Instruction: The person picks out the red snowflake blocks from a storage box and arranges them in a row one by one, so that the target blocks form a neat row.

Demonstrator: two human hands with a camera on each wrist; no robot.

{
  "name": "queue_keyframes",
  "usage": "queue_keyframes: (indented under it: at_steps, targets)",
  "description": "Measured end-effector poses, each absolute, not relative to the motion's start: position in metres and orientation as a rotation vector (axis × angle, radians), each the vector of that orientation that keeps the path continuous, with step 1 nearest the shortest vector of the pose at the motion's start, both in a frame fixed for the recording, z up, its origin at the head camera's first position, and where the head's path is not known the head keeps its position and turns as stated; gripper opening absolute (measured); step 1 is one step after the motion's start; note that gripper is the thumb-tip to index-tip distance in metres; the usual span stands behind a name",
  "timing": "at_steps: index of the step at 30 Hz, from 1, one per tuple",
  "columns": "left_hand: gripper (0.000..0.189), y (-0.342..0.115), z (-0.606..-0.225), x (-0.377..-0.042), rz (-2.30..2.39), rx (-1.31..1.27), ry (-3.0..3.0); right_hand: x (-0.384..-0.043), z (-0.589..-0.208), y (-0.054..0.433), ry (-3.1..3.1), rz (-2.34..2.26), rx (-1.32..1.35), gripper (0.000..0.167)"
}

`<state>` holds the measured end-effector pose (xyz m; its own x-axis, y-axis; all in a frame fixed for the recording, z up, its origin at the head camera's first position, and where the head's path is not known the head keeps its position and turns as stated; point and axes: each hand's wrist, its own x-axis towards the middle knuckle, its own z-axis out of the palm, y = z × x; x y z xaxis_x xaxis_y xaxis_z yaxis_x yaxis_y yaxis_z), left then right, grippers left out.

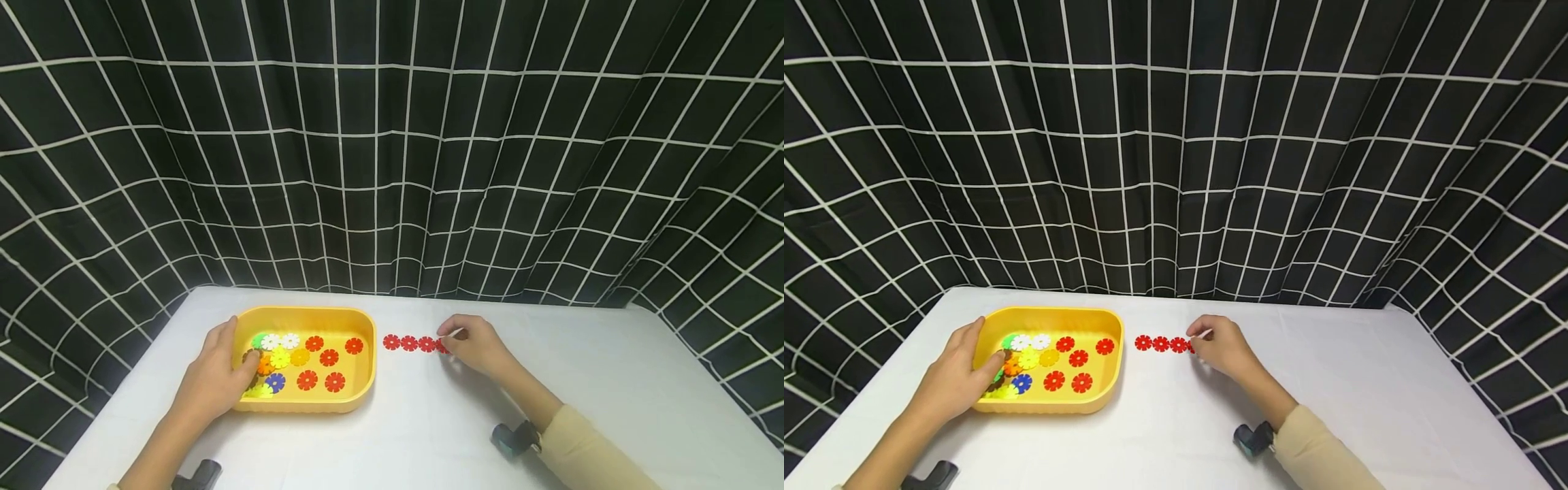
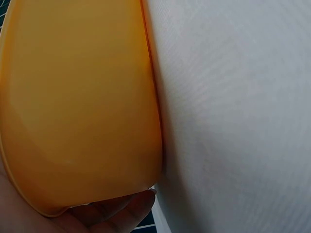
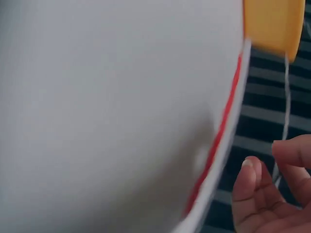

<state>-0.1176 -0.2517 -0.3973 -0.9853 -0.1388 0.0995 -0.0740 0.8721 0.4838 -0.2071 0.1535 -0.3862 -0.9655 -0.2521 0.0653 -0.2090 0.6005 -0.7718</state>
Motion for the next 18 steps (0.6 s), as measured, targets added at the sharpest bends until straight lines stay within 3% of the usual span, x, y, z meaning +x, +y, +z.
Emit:
queue_keyframes:
  at_steps: [10,18]
  targets:
    - [0.081,-0.252,-0.398,-0.117,-0.741,0.166,-2.917,-0.176,-0.359,0.069,2.707,-1.112,-1.347,0.02]
    - [0.081,-0.252,-0.397,-0.117,-0.739,0.156,-2.917,-0.178,-0.35,0.016,2.578,-0.592,-1.441,0.031]
